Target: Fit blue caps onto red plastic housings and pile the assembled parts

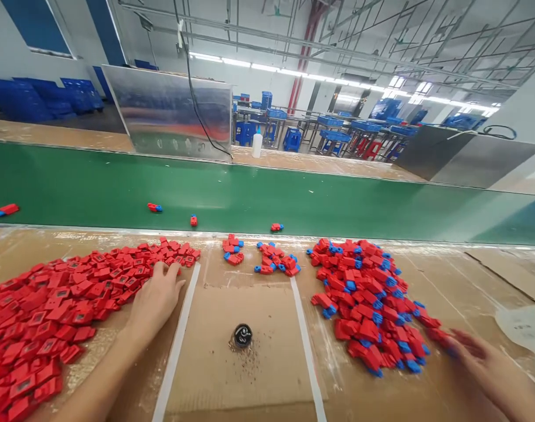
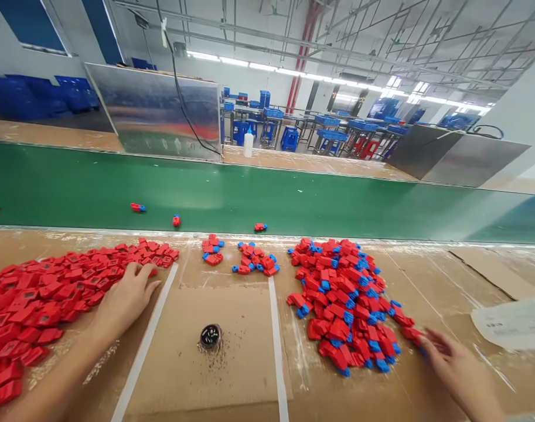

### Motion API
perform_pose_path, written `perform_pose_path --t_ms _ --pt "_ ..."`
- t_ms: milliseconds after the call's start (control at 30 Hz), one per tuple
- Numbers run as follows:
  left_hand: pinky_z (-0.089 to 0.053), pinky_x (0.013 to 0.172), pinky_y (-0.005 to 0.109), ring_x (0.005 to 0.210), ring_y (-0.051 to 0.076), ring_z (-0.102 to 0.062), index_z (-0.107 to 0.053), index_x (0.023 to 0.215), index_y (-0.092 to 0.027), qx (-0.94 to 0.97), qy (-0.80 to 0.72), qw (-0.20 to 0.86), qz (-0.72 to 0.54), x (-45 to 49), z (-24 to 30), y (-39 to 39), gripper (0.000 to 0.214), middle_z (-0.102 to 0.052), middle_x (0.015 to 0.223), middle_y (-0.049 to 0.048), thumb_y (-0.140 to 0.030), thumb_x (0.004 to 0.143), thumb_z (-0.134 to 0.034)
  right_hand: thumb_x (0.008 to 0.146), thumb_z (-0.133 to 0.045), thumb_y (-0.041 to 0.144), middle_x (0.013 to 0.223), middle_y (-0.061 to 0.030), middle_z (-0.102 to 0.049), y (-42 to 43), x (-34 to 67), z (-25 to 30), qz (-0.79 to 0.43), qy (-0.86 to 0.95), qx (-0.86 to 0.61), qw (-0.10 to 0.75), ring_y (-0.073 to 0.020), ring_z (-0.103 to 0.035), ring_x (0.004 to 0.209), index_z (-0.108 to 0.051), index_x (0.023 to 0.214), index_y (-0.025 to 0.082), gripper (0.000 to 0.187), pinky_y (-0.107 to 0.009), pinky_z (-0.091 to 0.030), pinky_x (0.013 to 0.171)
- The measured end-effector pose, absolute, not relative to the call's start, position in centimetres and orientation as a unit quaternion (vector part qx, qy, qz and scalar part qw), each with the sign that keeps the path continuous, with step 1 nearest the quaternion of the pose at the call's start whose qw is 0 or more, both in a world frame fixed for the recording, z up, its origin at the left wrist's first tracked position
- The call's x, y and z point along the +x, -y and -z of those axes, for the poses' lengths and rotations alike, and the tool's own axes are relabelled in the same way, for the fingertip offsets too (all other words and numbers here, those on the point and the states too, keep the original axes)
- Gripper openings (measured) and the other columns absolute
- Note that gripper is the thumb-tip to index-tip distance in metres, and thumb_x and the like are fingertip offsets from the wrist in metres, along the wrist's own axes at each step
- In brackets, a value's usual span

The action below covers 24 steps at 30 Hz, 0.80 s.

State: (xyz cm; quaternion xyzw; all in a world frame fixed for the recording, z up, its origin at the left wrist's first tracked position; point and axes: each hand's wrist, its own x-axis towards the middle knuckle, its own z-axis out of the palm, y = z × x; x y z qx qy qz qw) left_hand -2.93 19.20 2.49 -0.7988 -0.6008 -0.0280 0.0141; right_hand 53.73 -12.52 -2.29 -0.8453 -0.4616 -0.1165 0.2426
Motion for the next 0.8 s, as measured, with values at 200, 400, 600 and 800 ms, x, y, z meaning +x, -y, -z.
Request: perform_pose_path --t_ms 200,400,600,800 --pt "-0.05 0.067 0.039 0.085 0.031 -0.065 -0.057 0.113 -0.016 -0.801 0.593 -0.06 0.058 -3.5 -2.2 -20.7 0.031 -0.059 0.112 0.015 -0.027 0.095 -0.034 0.093 -0.034 0.033 0.113 -0.0143 -0.063 -7.5 46.5 -4.6 0.107 0.593 -0.766 0.224 -0.0323 -0.065 0.099 -0.059 0.122 0.024 0.039 -0.047 -0.052 0.083" --pt "-0.049 0.084 0.034 0.093 0.024 -0.064 -0.067 0.107 -0.022 -0.706 0.531 -0.372 0.285 -5.1 -3.5 -16.7 0.028 -0.067 0.103 0.0071 -0.039 0.089 -0.053 0.086 -0.051 0.01 0.117 -0.0129 -0.067 -26.9 38.3 -2.5 -0.054 0.72 -0.689 0.065 -0.0211 -0.062 0.108 -0.068 0.112 0.015 0.031 -0.029 -0.045 0.093" --pt "-0.049 0.08 0.028 0.089 0.019 -0.063 -0.066 0.102 -0.02 -0.496 0.495 -0.611 0.367 -5.3 -3.4 -11.5 0.03 -0.07 0.094 0.0036 -0.039 0.079 -0.07 0.087 -0.062 0.021 0.095 -0.0117 -0.069 -26.5 38.0 -1.5 -0.066 0.69 -0.72 0.008 -0.021 -0.065 0.089 -0.068 0.091 0.012 0.012 -0.034 -0.048 0.079" --pt "-0.046 0.078 0.024 0.084 0.016 -0.059 -0.07 0.104 -0.02 -0.506 0.489 -0.6 0.382 -4.9 -2.2 -8.1 0.032 -0.068 0.088 0.0022 -0.035 0.077 -0.074 0.093 -0.05 0.022 0.108 -0.0169 -0.061 -19.4 35.1 -4.9 -0.022 0.677 -0.73 0.09 -0.0248 -0.063 0.096 -0.064 0.108 0.011 0.023 -0.034 -0.046 0.083"
